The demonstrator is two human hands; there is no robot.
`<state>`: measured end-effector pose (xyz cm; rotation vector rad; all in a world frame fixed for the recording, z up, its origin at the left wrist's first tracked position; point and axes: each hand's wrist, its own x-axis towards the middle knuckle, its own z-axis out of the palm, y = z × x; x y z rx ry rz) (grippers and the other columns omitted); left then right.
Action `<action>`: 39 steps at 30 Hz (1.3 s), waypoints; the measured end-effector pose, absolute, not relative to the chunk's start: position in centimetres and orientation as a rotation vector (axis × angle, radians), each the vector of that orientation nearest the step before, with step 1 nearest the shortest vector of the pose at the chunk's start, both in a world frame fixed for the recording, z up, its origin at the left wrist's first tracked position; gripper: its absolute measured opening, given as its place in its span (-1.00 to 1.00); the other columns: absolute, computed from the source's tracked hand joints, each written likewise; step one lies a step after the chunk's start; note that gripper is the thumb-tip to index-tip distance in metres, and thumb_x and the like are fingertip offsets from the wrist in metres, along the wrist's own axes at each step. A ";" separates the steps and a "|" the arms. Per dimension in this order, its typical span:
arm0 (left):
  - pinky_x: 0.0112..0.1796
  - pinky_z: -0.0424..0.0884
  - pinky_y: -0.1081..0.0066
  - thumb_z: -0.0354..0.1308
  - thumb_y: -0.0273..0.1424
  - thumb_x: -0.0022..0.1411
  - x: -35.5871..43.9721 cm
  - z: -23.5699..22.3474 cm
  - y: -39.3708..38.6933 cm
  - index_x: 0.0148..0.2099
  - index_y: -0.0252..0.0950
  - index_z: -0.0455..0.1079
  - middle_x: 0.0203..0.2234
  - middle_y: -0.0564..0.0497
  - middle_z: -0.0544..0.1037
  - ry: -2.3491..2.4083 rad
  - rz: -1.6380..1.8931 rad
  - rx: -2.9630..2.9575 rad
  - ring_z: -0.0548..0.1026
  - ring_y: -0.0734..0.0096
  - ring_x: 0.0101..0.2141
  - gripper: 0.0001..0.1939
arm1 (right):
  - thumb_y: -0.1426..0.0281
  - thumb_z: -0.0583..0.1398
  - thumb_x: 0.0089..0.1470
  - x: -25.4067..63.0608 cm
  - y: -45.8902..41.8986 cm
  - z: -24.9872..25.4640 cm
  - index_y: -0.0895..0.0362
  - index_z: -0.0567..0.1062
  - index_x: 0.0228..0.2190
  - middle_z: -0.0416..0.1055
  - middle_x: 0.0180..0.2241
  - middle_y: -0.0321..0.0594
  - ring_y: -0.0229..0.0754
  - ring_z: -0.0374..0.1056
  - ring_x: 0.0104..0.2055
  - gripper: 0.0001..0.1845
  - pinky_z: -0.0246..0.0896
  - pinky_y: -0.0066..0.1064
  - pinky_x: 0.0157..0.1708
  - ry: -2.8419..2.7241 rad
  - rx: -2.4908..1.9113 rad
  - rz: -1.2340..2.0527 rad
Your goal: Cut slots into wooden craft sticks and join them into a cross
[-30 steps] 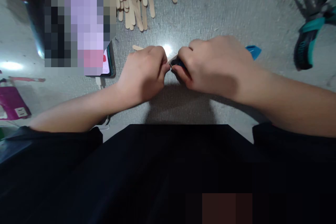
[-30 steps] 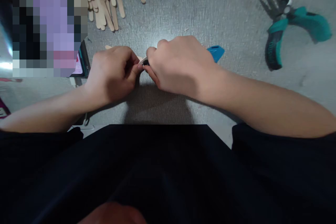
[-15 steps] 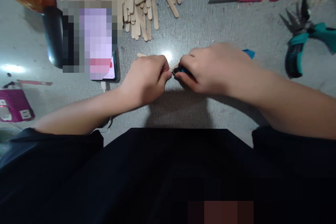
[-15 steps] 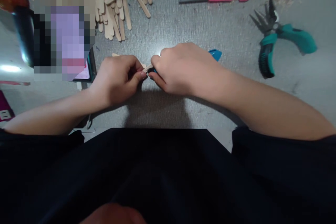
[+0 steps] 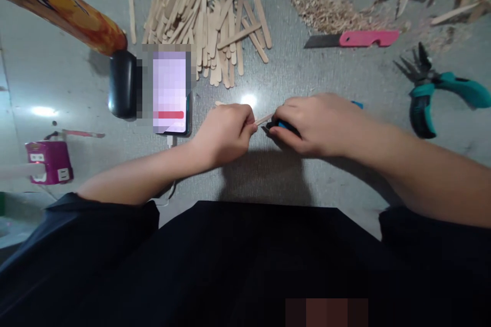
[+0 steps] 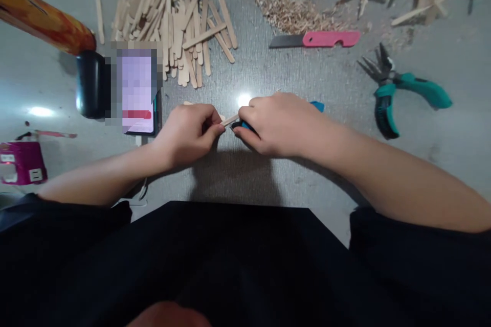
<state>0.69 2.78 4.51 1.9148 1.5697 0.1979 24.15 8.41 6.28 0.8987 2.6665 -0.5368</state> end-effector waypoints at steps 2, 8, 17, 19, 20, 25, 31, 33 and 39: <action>-0.21 0.39 0.16 0.23 -0.30 0.45 0.7 4.5 2.7 -0.26 -0.18 0.52 -0.40 -0.06 0.66 1.564 0.204 1.922 0.60 0.13 -0.31 -0.82 | 0.09 0.01 0.54 24.1 8.5 6.3 0.14 0.64 -0.08 0.66 -0.15 0.04 0.11 0.50 -0.27 -0.49 -0.06 -0.18 -0.33 2.647 0.914 -0.539; -0.25 0.32 0.20 0.23 -0.26 0.48 0.3 4.3 2.4 -0.23 -0.16 0.48 -0.36 -0.02 0.68 1.486 0.246 1.922 0.57 0.21 -0.35 -0.83 | 0.08 0.04 0.51 24.1 8.4 6.2 0.06 0.61 -0.10 0.68 -0.17 -0.01 0.07 0.49 -0.30 -0.56 -0.03 -0.17 -0.32 2.665 0.953 -0.556; -0.29 0.27 0.27 0.19 -0.31 0.50 -0.1 4.4 2.4 -0.18 -0.22 0.55 -0.45 0.03 0.63 1.466 0.307 1.823 0.48 0.34 -0.43 -0.82 | 0.06 0.04 0.53 24.9 8.6 5.8 0.12 0.56 0.04 0.65 -0.29 0.00 0.08 0.43 -0.39 -0.53 -0.07 -0.19 -0.37 2.642 1.052 -0.690; -0.30 0.26 0.29 0.19 -0.32 0.51 -0.1 4.4 2.6 -0.21 -0.23 0.56 -0.47 0.05 0.62 1.486 0.330 1.774 0.46 0.37 -0.44 -0.80 | 0.02 0.08 0.52 25.2 9.0 5.8 0.10 0.54 -0.01 0.56 -0.40 -0.09 0.06 0.38 -0.42 -0.55 -0.06 -0.21 -0.38 2.643 1.140 -0.851; -0.31 0.26 0.30 0.19 -0.33 0.51 -0.1 4.4 2.7 -0.23 -0.23 0.55 -0.48 0.05 0.62 1.496 0.346 1.745 0.44 0.39 -0.45 -0.79 | 0.00 0.10 0.53 25.4 9.1 5.8 0.07 0.53 -0.05 0.51 -0.44 -0.14 0.04 0.36 -0.42 -0.57 -0.04 -0.22 -0.39 2.638 1.191 -0.983; -0.37 0.26 0.32 0.14 -0.36 0.53 0.0 4.6 2.8 -0.28 -0.22 0.44 -0.57 0.11 0.57 1.462 0.477 1.547 0.41 0.44 -0.52 -0.76 | -0.16 0.13 0.57 25.6 8.9 6.0 0.00 0.47 -0.21 0.44 -0.46 -0.28 -0.12 0.39 -0.48 -0.48 0.29 -0.25 -0.42 2.214 1.296 -2.173; -0.43 0.25 0.35 0.12 -0.33 0.58 -0.1 4.0 2.5 -0.14 -0.20 0.38 -0.58 0.15 0.60 1.405 0.597 1.420 0.46 0.45 -0.54 -0.86 | -0.26 0.25 0.46 24.2 7.0 4.7 0.03 0.51 -0.18 0.55 -0.42 -0.27 -0.04 0.67 -0.41 -0.40 0.61 -0.28 -0.42 1.589 1.321 -2.775; -0.44 0.26 0.35 0.13 -0.33 0.59 -0.1 3.8 2.4 -0.14 -0.19 0.36 -0.57 0.15 0.62 1.399 0.608 1.419 0.48 0.45 -0.54 -0.86 | -0.29 0.23 0.45 23.8 6.6 4.5 0.03 0.50 -0.19 0.50 -0.47 -0.30 -0.03 0.67 -0.45 -0.38 0.61 -0.29 -0.47 1.323 1.306 -2.872; -0.46 0.29 0.37 0.16 -0.36 0.58 0.2 3.4 2.2 -0.12 -0.19 0.35 -0.52 0.12 0.67 1.374 0.655 1.398 0.51 0.47 -0.55 -0.89 | -0.10 0.20 0.54 23.0 5.7 4.6 0.03 0.45 -0.18 0.47 -0.49 -0.33 0.00 0.69 -0.47 -0.54 0.62 -0.32 -0.52 1.028 1.224 -2.945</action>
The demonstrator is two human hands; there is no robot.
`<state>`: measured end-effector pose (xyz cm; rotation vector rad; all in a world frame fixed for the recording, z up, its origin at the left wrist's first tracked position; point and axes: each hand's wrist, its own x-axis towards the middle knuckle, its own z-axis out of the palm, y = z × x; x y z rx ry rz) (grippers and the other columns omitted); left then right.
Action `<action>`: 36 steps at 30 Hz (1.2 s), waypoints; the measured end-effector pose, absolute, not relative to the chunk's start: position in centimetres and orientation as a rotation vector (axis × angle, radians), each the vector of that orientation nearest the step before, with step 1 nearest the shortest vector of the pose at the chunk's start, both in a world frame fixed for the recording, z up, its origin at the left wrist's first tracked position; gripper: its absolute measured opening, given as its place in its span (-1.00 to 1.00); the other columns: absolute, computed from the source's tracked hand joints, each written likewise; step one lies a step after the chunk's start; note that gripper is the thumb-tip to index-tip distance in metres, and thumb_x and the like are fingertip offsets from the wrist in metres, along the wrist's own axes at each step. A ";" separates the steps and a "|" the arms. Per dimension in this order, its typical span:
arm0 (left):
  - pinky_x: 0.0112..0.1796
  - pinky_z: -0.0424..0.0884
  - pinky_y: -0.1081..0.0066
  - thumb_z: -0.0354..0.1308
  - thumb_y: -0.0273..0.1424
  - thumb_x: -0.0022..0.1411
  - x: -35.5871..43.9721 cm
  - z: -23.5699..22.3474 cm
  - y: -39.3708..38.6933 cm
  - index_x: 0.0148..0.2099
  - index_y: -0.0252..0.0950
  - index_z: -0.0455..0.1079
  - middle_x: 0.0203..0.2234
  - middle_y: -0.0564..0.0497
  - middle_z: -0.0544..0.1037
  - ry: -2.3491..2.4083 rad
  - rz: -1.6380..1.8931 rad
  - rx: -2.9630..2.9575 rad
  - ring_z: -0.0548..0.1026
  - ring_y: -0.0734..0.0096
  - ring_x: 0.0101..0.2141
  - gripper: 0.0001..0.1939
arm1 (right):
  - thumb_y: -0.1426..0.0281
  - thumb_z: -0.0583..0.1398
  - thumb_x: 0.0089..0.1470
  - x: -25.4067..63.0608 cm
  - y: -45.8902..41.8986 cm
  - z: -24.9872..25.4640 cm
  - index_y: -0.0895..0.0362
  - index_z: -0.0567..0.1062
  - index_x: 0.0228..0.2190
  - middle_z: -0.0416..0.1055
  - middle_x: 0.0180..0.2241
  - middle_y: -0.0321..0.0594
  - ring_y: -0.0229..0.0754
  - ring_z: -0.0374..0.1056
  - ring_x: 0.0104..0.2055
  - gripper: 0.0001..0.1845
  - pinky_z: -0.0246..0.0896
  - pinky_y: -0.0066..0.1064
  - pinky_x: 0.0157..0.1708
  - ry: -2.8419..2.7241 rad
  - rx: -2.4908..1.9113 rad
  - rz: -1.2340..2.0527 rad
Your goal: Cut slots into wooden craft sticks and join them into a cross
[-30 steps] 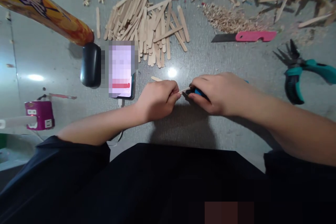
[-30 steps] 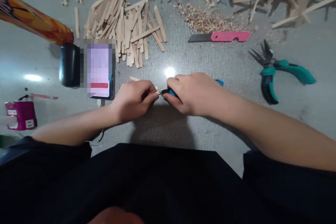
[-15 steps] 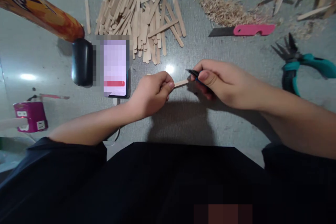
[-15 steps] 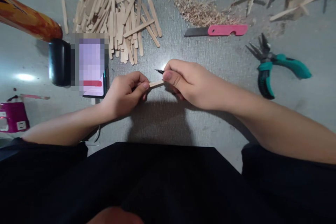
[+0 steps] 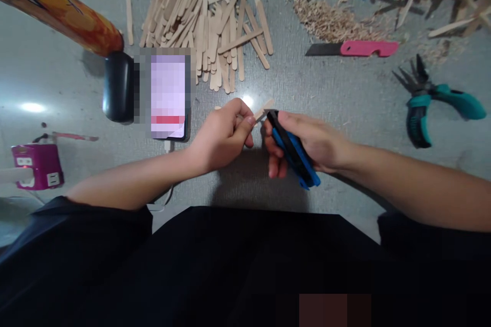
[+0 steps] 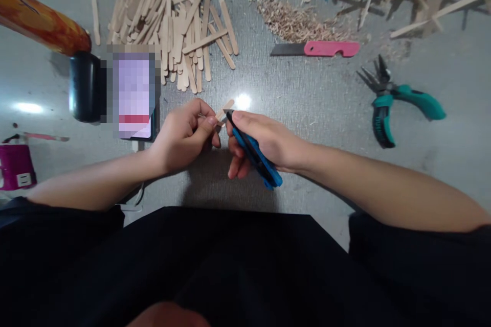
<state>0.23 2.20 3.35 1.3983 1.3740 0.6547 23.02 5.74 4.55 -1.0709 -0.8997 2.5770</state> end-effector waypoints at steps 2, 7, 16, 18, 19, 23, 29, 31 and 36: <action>-0.48 0.31 0.38 0.17 -0.38 0.57 0.3 3.2 2.1 -0.13 -0.18 0.35 -0.52 0.12 0.67 1.365 0.691 1.392 0.53 0.48 -0.55 -0.89 | 0.01 0.15 0.58 22.8 5.5 4.6 0.05 0.45 -0.20 0.49 -0.48 -0.29 0.02 0.73 -0.42 -0.60 0.64 -0.35 -0.48 -0.897 -1.094 2.574; -0.50 0.32 0.39 0.19 -0.37 0.58 0.5 2.8 1.8 -0.15 -0.17 0.33 -0.50 0.12 0.69 1.384 0.710 1.386 0.53 0.50 -0.57 -0.85 | 0.09 0.08 0.61 22.7 5.4 4.3 0.06 0.48 -0.18 0.53 -0.48 -0.25 0.04 0.74 -0.42 -0.62 0.66 -0.33 -0.47 -0.894 -1.115 2.581; -0.45 0.36 0.37 0.19 -0.35 0.60 0.5 2.3 1.5 -0.14 -0.15 0.28 -0.50 0.15 0.66 1.403 0.742 1.526 0.57 0.48 -0.54 -0.82 | 0.12 0.04 0.61 22.7 5.7 4.6 0.07 0.48 -0.21 0.55 -0.50 -0.21 0.07 0.73 -0.45 -0.60 0.64 -0.36 -0.52 -0.868 -1.149 2.600; -0.44 0.34 0.36 0.18 -0.35 0.61 0.5 2.3 1.3 -0.13 -0.15 0.27 -0.51 0.16 0.64 1.425 0.721 1.599 0.55 0.47 -0.55 -0.83 | 0.12 0.03 0.61 22.6 5.8 4.8 0.07 0.47 -0.21 0.55 -0.51 -0.20 0.07 0.73 -0.44 -0.60 0.63 -0.36 -0.52 -0.856 -1.185 2.617; -0.44 0.33 0.35 0.17 -0.36 0.61 0.4 2.2 1.3 -0.13 -0.15 0.27 -0.52 0.17 0.62 1.443 0.711 1.650 0.53 0.47 -0.56 -0.83 | 0.12 0.02 0.62 22.6 5.9 4.8 0.06 0.47 -0.21 0.55 -0.51 -0.20 0.08 0.74 -0.44 -0.59 0.64 -0.36 -0.52 -0.848 -1.200 2.630; -0.45 0.21 0.32 0.16 -0.32 0.61 0.3 1.5 0.9 -0.12 -0.14 0.29 -0.51 0.14 0.54 1.516 0.738 1.940 0.46 0.45 -0.57 -0.84 | 0.10 0.02 0.62 22.7 5.8 5.0 0.06 0.46 -0.20 0.56 -0.51 -0.20 0.09 0.75 -0.42 -0.59 0.65 -0.35 -0.51 -0.770 -1.223 2.695; -0.43 0.17 0.32 0.15 -0.30 0.59 0.4 1.7 0.8 -0.15 -0.15 0.28 -0.51 0.12 0.49 1.523 0.717 1.997 0.41 0.42 -0.55 -0.83 | 0.02 0.12 0.54 22.4 5.6 5.0 0.03 0.43 -0.23 0.51 -0.55 -0.22 0.09 0.70 -0.50 -0.61 0.57 -0.36 -0.62 -0.706 -1.234 2.707; -0.43 0.19 0.32 0.15 -0.32 0.57 0.4 2.1 0.9 -0.15 -0.14 0.27 -0.52 0.13 0.50 1.535 0.671 1.928 0.40 0.42 -0.55 -0.83 | 0.00 0.16 0.52 22.4 5.7 5.1 0.01 0.43 -0.23 0.50 -0.57 -0.23 0.09 0.69 -0.51 -0.62 0.55 -0.35 -0.65 -0.708 -1.236 2.711; -0.45 0.23 0.33 0.17 -0.35 0.55 0.5 2.6 1.2 -0.17 -0.15 0.27 -0.53 0.12 0.53 1.521 0.653 1.701 0.41 0.43 -0.55 -0.84 | 0.04 0.17 0.52 22.6 6.1 5.0 0.01 0.46 -0.18 0.50 -0.55 -0.26 0.08 0.70 -0.49 -0.67 0.50 -0.38 -0.66 -0.764 -1.184 2.724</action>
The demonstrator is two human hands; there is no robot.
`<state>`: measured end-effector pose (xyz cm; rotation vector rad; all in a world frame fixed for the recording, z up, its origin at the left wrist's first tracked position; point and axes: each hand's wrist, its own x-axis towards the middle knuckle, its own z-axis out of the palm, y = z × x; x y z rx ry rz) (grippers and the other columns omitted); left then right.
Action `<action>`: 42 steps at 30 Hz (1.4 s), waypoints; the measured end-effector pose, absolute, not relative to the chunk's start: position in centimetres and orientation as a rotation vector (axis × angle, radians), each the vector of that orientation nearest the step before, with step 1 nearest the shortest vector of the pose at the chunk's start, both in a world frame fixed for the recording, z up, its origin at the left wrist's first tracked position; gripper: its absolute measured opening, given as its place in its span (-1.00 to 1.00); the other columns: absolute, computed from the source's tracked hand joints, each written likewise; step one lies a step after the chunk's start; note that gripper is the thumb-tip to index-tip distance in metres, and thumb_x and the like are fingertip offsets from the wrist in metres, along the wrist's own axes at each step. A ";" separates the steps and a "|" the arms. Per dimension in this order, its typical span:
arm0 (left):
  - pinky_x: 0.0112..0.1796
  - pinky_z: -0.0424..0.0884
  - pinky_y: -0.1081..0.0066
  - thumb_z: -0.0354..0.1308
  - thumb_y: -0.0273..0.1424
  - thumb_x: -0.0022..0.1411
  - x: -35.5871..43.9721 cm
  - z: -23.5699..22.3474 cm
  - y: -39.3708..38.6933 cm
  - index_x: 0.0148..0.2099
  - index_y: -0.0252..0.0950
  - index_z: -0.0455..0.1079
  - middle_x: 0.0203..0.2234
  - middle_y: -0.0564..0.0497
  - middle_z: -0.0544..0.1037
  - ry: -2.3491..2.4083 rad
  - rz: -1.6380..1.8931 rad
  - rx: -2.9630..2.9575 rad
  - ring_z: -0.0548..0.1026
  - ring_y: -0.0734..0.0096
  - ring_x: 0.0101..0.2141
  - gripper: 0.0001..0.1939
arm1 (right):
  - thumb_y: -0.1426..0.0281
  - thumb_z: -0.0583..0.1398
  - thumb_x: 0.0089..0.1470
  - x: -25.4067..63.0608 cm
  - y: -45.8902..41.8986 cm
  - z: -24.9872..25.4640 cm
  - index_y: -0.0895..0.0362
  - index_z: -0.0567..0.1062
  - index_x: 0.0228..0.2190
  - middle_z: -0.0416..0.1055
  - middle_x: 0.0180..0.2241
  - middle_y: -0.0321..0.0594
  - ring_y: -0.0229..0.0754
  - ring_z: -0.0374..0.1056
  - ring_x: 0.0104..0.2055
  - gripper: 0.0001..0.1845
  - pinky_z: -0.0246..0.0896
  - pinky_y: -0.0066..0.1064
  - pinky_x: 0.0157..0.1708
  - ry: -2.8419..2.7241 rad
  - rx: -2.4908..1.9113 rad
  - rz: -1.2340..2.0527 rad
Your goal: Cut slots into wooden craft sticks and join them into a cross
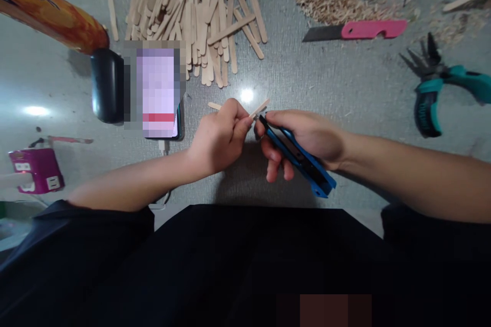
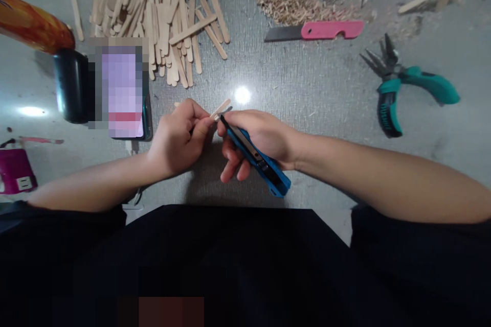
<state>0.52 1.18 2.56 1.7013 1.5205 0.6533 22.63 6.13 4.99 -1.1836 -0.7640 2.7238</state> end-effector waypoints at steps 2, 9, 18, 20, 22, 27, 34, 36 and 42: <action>-0.45 0.24 0.34 0.18 -0.35 0.55 0.5 2.6 1.4 -0.18 -0.15 0.29 -0.54 0.11 0.53 1.514 0.665 1.582 0.43 0.42 -0.53 -0.82 | 0.05 0.16 0.53 22.7 6.3 4.9 0.01 0.47 -0.16 0.50 -0.56 -0.25 0.08 0.69 -0.49 -0.68 0.47 -0.38 -0.68 -0.793 -1.178 2.708; -0.48 0.24 0.34 0.18 -0.36 0.58 0.3 3.0 2.1 -0.21 -0.17 0.35 -0.60 0.15 0.50 1.402 0.667 1.394 0.41 0.47 -0.56 -0.79 | 0.03 0.21 0.50 23.0 6.8 4.8 0.04 0.52 -0.19 0.54 -0.53 -0.20 0.11 0.70 -0.48 -0.64 0.48 -0.35 -0.66 -0.910 -1.166 2.688; -0.50 0.28 0.32 0.18 -0.25 0.62 0.3 2.6 1.8 -0.16 -0.12 0.31 -0.59 0.18 0.52 1.371 0.684 1.349 0.39 0.48 -0.61 -0.78 | 0.03 0.19 0.54 23.0 6.2 4.9 0.05 0.53 -0.27 0.56 -0.51 -0.19 0.03 0.68 -0.49 -0.59 0.56 -0.34 -0.58 -0.962 -1.171 2.584; -0.49 0.27 0.31 0.20 -0.25 0.61 0.3 2.6 1.7 -0.17 -0.12 0.31 -0.58 0.17 0.54 1.388 0.687 1.365 0.40 0.47 -0.60 -0.78 | 0.03 0.18 0.54 23.0 6.2 4.8 0.05 0.53 -0.26 0.56 -0.52 -0.19 0.03 0.67 -0.50 -0.59 0.53 -0.35 -0.61 -0.962 -1.180 2.571; -0.48 0.26 0.31 0.21 -0.27 0.59 0.4 2.6 1.6 -0.18 -0.13 0.30 -0.57 0.16 0.54 1.411 0.689 1.405 0.43 0.45 -0.57 -0.78 | 0.01 0.19 0.53 23.0 6.1 4.8 0.04 0.53 -0.26 0.57 -0.52 -0.19 0.05 0.68 -0.50 -0.58 0.52 -0.35 -0.62 -0.961 -1.183 2.573; -0.42 0.28 0.32 0.21 -0.31 0.57 0.5 2.6 1.0 -0.15 -0.15 0.31 -0.53 0.13 0.56 1.507 0.702 1.642 0.47 0.42 -0.50 -0.82 | 0.08 0.17 0.54 23.1 5.9 5.1 0.05 0.52 -0.24 0.57 -0.54 -0.18 0.03 0.66 -0.53 -0.63 0.43 -0.40 -0.68 -0.967 -1.233 2.551; -0.40 0.30 0.29 0.07 -0.12 0.68 0.3 1.9 0.2 -0.10 -0.18 0.39 -0.43 0.01 0.61 1.529 0.717 2.032 0.52 0.38 -0.49 -0.70 | 0.19 0.08 0.58 22.8 5.0 5.3 0.03 0.47 -0.21 0.56 -0.53 -0.24 0.00 0.66 -0.54 -0.70 0.34 -0.43 -0.75 -1.059 -1.211 2.489; -0.37 0.38 0.29 0.06 -0.13 0.70 0.1 1.5 -0.1 -0.08 -0.18 0.42 -0.39 -0.02 0.65 1.478 0.790 2.054 0.60 0.35 -0.44 -0.71 | 0.16 0.09 0.61 22.9 4.5 5.4 0.02 0.46 -0.15 0.57 -0.47 -0.29 -0.05 0.66 -0.53 -0.71 0.35 -0.42 -0.74 -1.140 -1.124 2.415; -0.32 0.57 0.28 0.21 -0.45 0.55 -0.7 0.2 -0.5 0.08 -0.11 0.47 -0.28 0.01 0.73 1.211 1.255 2.407 0.71 0.35 -0.34 -0.85 | 0.08 0.18 0.61 23.8 3.8 6.6 -0.02 0.54 -0.16 0.51 -0.47 -0.35 -0.24 0.43 -0.55 -0.69 0.34 -0.37 -0.52 -1.569 -1.001 2.073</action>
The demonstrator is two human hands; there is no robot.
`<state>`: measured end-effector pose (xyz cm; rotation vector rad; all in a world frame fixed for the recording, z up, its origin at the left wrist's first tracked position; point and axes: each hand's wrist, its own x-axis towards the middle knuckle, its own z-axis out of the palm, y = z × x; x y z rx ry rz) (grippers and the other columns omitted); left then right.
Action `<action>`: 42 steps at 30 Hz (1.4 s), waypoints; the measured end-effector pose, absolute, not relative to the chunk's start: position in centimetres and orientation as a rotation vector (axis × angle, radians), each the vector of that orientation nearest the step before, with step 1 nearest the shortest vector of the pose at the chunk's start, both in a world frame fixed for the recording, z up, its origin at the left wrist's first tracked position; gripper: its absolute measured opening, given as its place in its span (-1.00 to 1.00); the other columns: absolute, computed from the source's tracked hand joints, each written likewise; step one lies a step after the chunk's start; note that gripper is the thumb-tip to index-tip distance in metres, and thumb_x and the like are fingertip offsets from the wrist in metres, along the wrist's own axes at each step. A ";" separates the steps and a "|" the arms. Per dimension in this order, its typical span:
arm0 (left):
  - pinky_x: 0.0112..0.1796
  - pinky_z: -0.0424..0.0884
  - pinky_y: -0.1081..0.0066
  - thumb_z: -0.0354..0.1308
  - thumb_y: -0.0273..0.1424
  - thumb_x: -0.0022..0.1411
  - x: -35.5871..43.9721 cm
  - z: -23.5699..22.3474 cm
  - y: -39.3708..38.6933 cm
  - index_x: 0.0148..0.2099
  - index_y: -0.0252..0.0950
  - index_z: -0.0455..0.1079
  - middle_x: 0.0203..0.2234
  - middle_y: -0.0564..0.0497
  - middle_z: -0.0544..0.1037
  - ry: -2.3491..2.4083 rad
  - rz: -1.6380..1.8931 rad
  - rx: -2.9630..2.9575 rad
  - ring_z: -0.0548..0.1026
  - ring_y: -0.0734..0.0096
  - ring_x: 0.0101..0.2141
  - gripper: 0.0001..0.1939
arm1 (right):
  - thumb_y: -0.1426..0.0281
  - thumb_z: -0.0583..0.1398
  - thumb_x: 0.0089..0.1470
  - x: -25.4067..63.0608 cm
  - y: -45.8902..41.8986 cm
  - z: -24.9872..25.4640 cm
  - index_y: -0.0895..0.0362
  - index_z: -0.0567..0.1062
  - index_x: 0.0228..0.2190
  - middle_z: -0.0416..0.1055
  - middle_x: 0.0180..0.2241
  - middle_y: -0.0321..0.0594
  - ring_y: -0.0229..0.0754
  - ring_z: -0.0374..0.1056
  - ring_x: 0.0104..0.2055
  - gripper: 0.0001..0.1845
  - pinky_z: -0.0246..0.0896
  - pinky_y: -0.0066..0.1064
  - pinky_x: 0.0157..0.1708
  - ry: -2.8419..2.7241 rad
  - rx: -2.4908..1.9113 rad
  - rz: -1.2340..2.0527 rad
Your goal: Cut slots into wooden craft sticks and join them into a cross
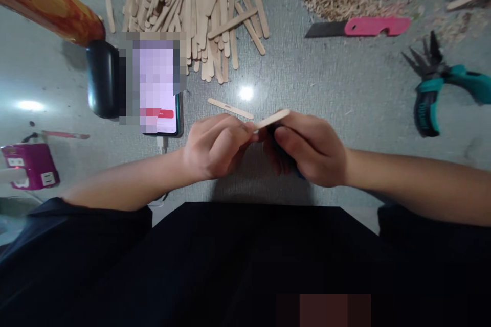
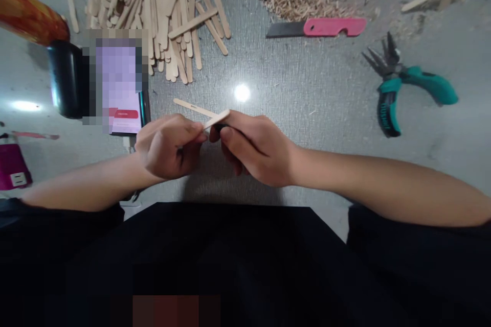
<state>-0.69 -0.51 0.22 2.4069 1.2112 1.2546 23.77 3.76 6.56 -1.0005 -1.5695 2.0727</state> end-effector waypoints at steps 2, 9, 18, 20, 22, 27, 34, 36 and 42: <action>-0.33 0.58 0.30 0.21 -0.49 0.53 -0.6 0.5 -0.4 0.07 -0.10 0.47 -0.27 0.03 0.74 1.135 1.319 2.331 0.72 0.35 -0.31 -0.82 | 0.12 0.19 0.61 24.1 3.8 6.6 -0.03 0.56 -0.17 0.53 -0.45 -0.33 -0.23 0.44 -0.53 -0.71 0.34 -0.34 -0.49 -1.610 -1.001 2.080; -0.25 0.60 0.24 0.34 -0.23 0.54 0.4 2.7 -0.1 -0.10 -0.15 0.55 -0.29 -0.02 0.73 1.391 1.052 1.714 0.67 0.34 -0.32 -0.86 | 0.05 0.18 0.62 24.1 4.1 5.5 -0.03 0.60 -0.13 0.53 -0.41 -0.31 -0.20 0.51 -0.51 -0.66 0.35 -0.35 -0.59 -1.521 -1.016 2.081; -0.42 0.38 0.39 0.24 -0.29 0.56 0.6 3.8 1.3 -0.27 -0.26 0.60 -0.54 0.05 0.63 1.406 0.735 1.473 0.49 0.47 -0.52 -0.70 | 0.13 0.14 0.62 24.3 5.9 5.6 -0.02 0.48 -0.26 0.55 -0.46 -0.26 -0.12 0.49 -0.50 -0.65 0.28 -0.30 -0.53 -1.729 -1.379 1.895; -0.35 0.41 0.39 0.14 -0.35 0.59 0.4 4.0 1.3 -0.23 -0.28 0.60 -0.54 0.06 0.62 1.418 0.673 1.579 0.50 0.46 -0.49 -0.70 | 0.16 0.10 0.63 24.6 6.9 6.6 0.00 0.41 -0.36 0.50 -0.50 -0.23 -0.12 0.40 -0.49 -0.56 0.16 -0.26 -0.45 -2.058 -1.450 1.702; -0.30 0.43 0.38 0.08 -0.40 0.58 0.2 4.2 1.2 -0.12 -0.31 0.61 -0.50 0.05 0.64 1.404 0.604 1.691 0.53 0.44 -0.46 -0.73 | 0.21 0.11 0.59 24.9 7.8 7.8 0.01 0.36 -0.39 0.50 -0.47 -0.19 -0.09 0.34 -0.43 -0.58 0.06 -0.20 -0.37 -2.492 -1.546 1.408; -0.35 0.37 0.36 0.03 -0.42 0.56 0.3 4.6 0.6 0.09 -0.33 0.52 -0.41 -0.01 0.66 1.411 0.288 2.005 0.55 0.36 -0.47 -0.75 | 0.21 0.06 0.58 25.2 8.7 9.0 0.00 0.32 -0.42 0.38 -0.49 -0.21 -0.08 0.24 -0.43 -0.56 -0.07 -0.16 -0.33 -2.801 -1.583 1.299; -0.47 0.00 0.34 0.09 -0.31 0.58 1.1 6.1 -0.7 -0.05 -0.30 0.53 -0.52 -0.01 0.55 1.522 -0.124 2.441 0.48 0.32 -0.54 -0.78 | 0.21 0.06 0.57 25.2 7.6 9.0 -0.01 0.34 -0.26 0.39 -0.40 -0.17 -0.03 0.26 -0.36 -0.72 -0.05 -0.17 -0.30 -2.831 -1.605 1.250; -0.47 0.01 0.30 0.09 -0.40 0.59 1.2 6.3 -1.7 -0.16 -0.28 0.54 -0.48 -0.04 0.57 1.432 -0.024 2.605 0.51 0.32 -0.50 -0.75 | 0.22 0.06 0.55 25.0 7.2 9.2 0.00 0.32 -0.30 0.38 -0.41 -0.18 -0.04 0.26 -0.36 -0.70 -0.06 -0.18 -0.30 -2.864 -1.561 1.247; -0.46 0.23 0.28 0.12 -0.68 0.46 1.5 5.2 -4.2 -0.12 -0.38 0.56 -0.43 -0.02 0.54 1.307 0.248 2.987 0.53 0.28 -0.43 -0.78 | 0.25 0.02 0.53 23.8 5.8 8.6 0.03 0.37 -0.29 0.43 -0.40 -0.18 -0.07 0.29 -0.37 -0.70 -0.05 -0.21 -0.30 -2.975 -1.433 1.225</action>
